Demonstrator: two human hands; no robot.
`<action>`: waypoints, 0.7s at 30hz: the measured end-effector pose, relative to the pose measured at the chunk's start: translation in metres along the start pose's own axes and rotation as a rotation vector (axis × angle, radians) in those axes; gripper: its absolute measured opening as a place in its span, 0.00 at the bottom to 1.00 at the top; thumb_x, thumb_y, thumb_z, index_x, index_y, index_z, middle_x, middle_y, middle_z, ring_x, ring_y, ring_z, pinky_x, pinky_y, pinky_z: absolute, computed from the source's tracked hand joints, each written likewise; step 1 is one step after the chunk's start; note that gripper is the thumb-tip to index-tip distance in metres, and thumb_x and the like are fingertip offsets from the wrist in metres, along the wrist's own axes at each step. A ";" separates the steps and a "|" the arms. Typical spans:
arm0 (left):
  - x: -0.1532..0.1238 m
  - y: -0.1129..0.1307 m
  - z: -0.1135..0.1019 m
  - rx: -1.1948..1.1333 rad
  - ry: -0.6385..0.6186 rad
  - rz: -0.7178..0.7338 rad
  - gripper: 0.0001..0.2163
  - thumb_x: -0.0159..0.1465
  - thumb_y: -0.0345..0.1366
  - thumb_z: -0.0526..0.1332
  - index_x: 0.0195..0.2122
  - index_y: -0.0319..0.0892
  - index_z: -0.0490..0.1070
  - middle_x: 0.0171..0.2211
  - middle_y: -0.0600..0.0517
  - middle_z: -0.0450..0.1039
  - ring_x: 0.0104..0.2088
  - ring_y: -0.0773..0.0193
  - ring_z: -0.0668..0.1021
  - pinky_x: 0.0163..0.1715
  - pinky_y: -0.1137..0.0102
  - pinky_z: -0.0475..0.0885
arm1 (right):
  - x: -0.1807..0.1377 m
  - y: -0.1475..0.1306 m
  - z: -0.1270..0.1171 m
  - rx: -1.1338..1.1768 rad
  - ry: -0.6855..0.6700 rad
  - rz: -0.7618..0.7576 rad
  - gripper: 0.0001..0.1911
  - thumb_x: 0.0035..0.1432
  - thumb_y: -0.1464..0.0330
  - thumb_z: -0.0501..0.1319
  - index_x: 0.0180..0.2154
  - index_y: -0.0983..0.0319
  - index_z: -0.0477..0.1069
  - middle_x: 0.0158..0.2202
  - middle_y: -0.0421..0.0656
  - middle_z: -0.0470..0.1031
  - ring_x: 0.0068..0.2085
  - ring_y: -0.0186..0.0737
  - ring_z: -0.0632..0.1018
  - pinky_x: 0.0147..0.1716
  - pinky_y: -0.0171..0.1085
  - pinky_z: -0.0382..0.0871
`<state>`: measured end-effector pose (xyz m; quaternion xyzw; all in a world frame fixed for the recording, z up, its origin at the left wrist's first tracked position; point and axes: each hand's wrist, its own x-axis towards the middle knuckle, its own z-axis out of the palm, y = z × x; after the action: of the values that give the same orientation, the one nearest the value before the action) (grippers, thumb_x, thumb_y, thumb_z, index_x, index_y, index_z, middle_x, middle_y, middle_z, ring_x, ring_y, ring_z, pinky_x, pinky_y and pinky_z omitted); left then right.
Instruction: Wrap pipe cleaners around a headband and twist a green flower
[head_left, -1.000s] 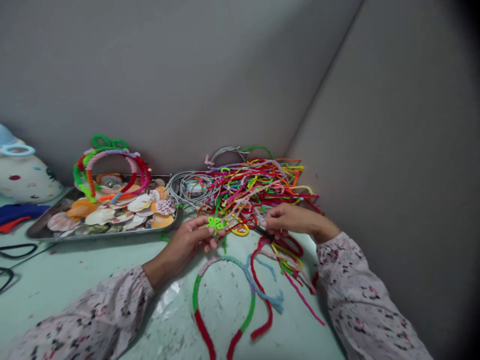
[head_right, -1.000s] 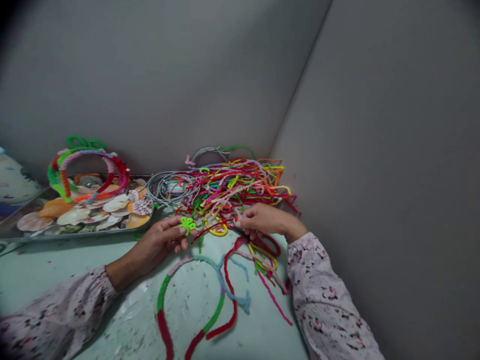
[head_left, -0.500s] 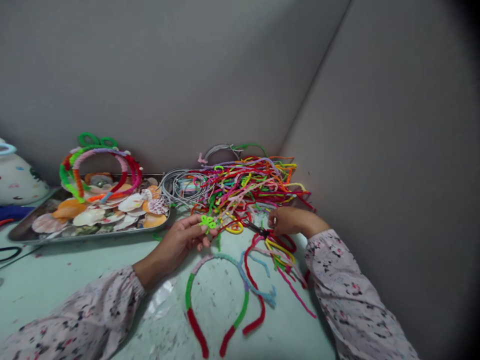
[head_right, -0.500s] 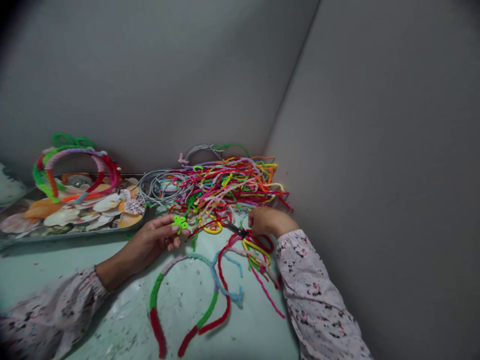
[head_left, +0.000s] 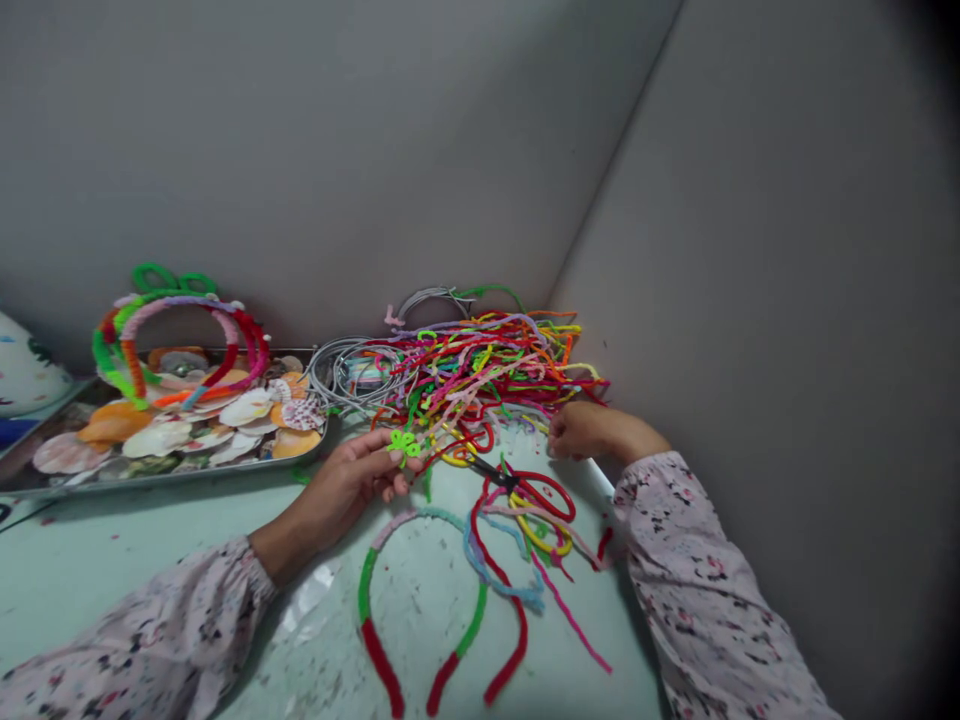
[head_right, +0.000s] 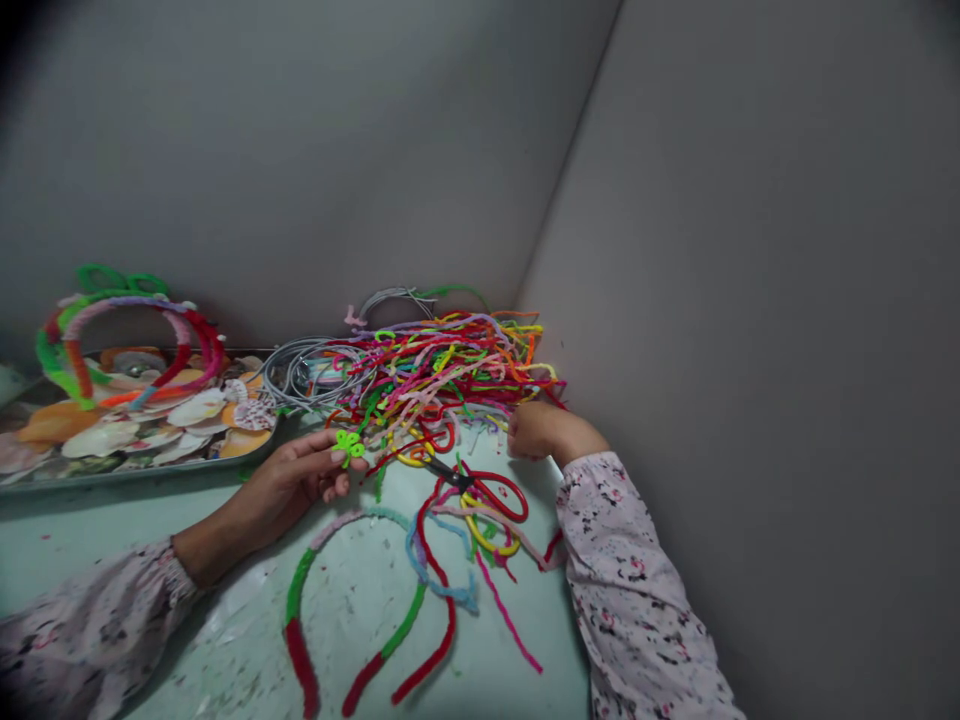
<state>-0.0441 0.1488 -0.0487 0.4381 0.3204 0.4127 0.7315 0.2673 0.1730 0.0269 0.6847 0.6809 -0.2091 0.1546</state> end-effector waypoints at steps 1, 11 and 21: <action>0.000 0.000 0.000 -0.007 0.002 0.000 0.06 0.58 0.31 0.63 0.34 0.37 0.68 0.34 0.46 0.76 0.23 0.71 0.75 0.20 0.79 0.68 | -0.001 0.000 0.000 0.000 -0.012 -0.006 0.08 0.46 0.74 0.60 0.30 0.67 0.76 0.28 0.48 0.77 0.28 0.38 0.76 0.24 0.31 0.63; 0.000 -0.002 -0.002 -0.031 0.009 0.001 0.06 0.57 0.29 0.64 0.35 0.38 0.67 0.32 0.48 0.77 0.23 0.71 0.75 0.21 0.79 0.69 | 0.005 -0.019 0.009 -0.128 -0.063 -0.127 0.13 0.42 0.71 0.63 0.35 0.61 0.75 0.33 0.42 0.78 0.33 0.39 0.76 0.25 0.30 0.61; 0.000 -0.001 -0.002 -0.049 0.030 -0.005 0.06 0.57 0.28 0.63 0.35 0.38 0.67 0.31 0.47 0.77 0.22 0.71 0.75 0.20 0.78 0.69 | 0.007 -0.017 0.027 -0.154 0.029 -0.179 0.11 0.44 0.72 0.60 0.34 0.60 0.75 0.31 0.41 0.78 0.30 0.36 0.74 0.23 0.31 0.56</action>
<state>-0.0451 0.1495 -0.0508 0.4130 0.3220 0.4251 0.7382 0.2484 0.1663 0.0015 0.6102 0.7555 -0.1590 0.1777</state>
